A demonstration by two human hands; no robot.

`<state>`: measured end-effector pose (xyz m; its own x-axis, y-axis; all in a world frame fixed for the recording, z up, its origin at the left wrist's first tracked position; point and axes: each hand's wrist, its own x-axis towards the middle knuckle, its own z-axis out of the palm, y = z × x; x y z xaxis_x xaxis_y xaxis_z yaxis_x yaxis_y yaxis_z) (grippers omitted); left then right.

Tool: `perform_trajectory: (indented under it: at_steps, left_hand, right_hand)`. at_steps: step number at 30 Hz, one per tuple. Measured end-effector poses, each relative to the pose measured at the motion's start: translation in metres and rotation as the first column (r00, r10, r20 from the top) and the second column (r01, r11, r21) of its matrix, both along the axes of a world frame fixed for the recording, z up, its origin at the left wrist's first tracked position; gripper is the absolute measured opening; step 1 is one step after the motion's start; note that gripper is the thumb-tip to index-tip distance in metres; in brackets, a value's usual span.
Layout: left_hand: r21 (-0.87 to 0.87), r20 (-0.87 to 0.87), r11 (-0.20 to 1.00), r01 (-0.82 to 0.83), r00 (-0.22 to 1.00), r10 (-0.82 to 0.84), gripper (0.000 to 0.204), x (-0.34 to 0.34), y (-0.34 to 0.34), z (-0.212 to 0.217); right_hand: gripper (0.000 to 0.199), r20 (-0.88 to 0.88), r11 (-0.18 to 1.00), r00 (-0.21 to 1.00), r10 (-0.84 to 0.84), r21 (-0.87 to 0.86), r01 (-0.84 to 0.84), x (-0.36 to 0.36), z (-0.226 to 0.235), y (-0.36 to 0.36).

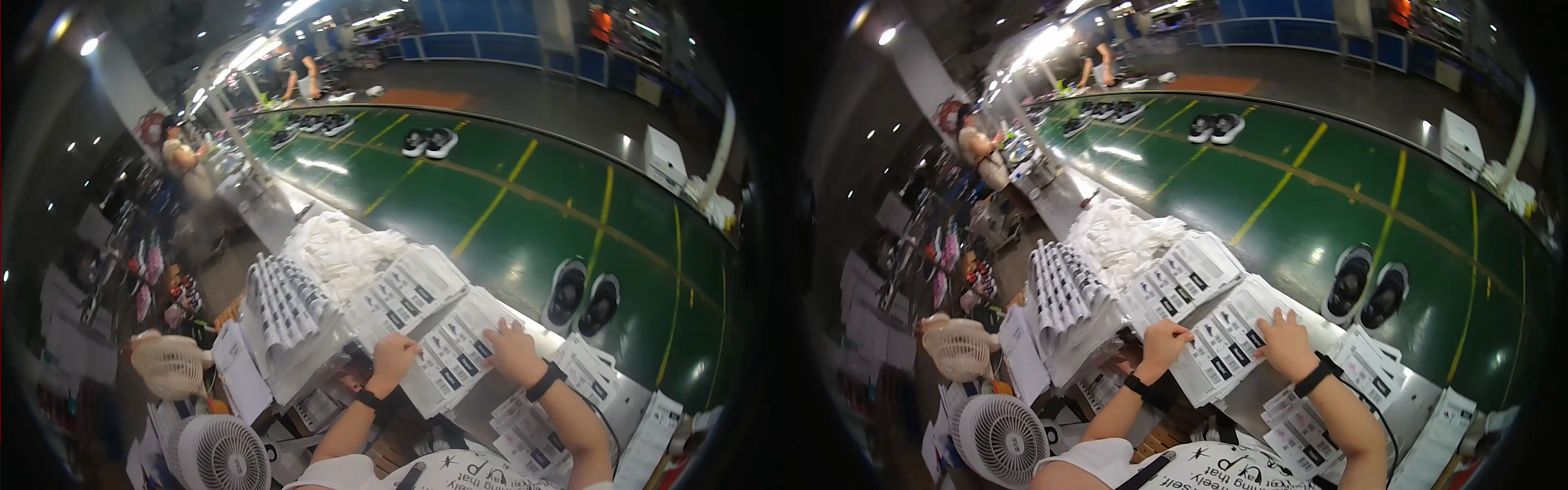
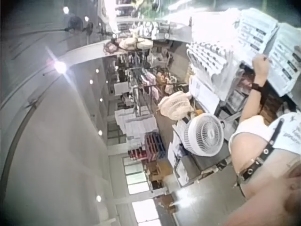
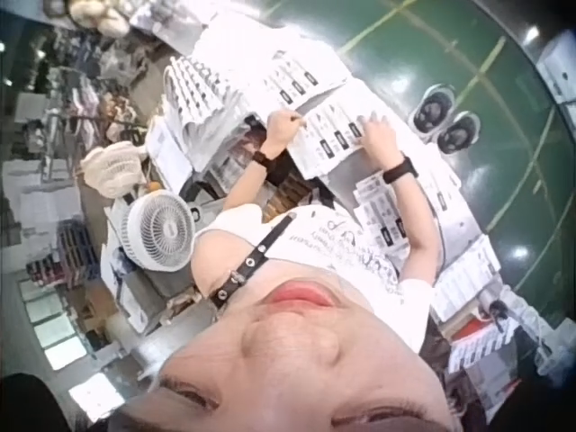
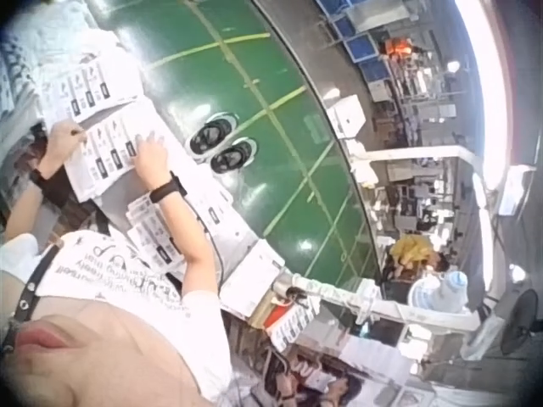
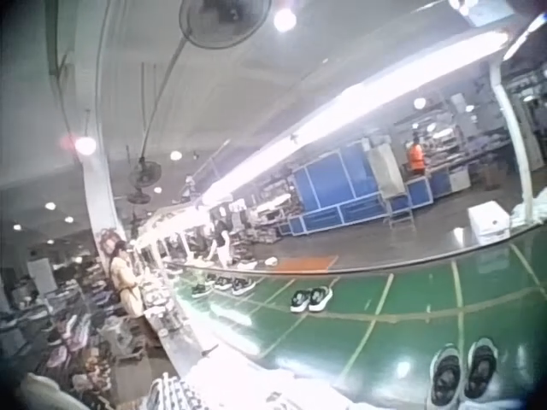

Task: Inspect shoes for quality and match them with appropriate labels on a factory conveyor line.

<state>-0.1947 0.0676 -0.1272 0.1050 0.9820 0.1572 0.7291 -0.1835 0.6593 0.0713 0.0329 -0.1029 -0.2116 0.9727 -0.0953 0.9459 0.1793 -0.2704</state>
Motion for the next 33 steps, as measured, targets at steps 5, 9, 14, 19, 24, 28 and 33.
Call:
perform_trajectory:
  at_steps: [5,9,14,19,24,28,33]
  left_hand:
    - [0.323,0.035,0.946,0.033,0.998,-0.047,0.006,-0.002,-0.009,0.003]
    - [0.44,-0.168,0.877,0.192,0.977,-0.129,0.003,0.004,-0.008,-0.008]
    - [0.246,-0.12,0.958,0.147,0.986,-0.12,0.015,-0.007,-0.007,-0.031]
    - [0.309,-0.301,0.934,0.179,0.95,-0.082,0.02,-0.013,-0.029,0.006]
    - [0.37,-0.261,0.921,0.118,0.965,-0.019,0.02,-0.008,-0.02,-0.003]
    - [0.365,-0.29,0.916,0.164,0.956,-0.056,0.024,-0.052,-0.001,-0.05]
    - [0.16,-0.134,0.982,0.099,0.988,-0.078,0.023,0.008,-0.012,-0.013]
  right_hand:
    - [0.059,-0.082,0.988,0.995,0.065,0.146,-0.052,-0.005,-0.006,0.01]
    - [0.054,-0.062,0.99,0.998,0.012,0.139,-0.003,-0.002,-0.012,0.01]
    - [0.052,-0.132,0.992,0.987,-0.088,-0.099,0.075,-0.004,-0.016,0.006]
    - [0.034,-0.019,1.0,0.999,-0.027,-0.003,0.027,-0.025,-0.032,0.015]
    - [0.037,0.041,0.984,0.998,-0.048,0.176,0.04,-0.026,-0.043,0.024]
    - [0.016,-0.13,0.98,0.991,0.038,0.199,-0.012,-0.021,-0.018,0.011]
    - [0.061,-0.111,0.994,0.991,-0.076,0.074,0.085,0.011,-0.015,0.0]
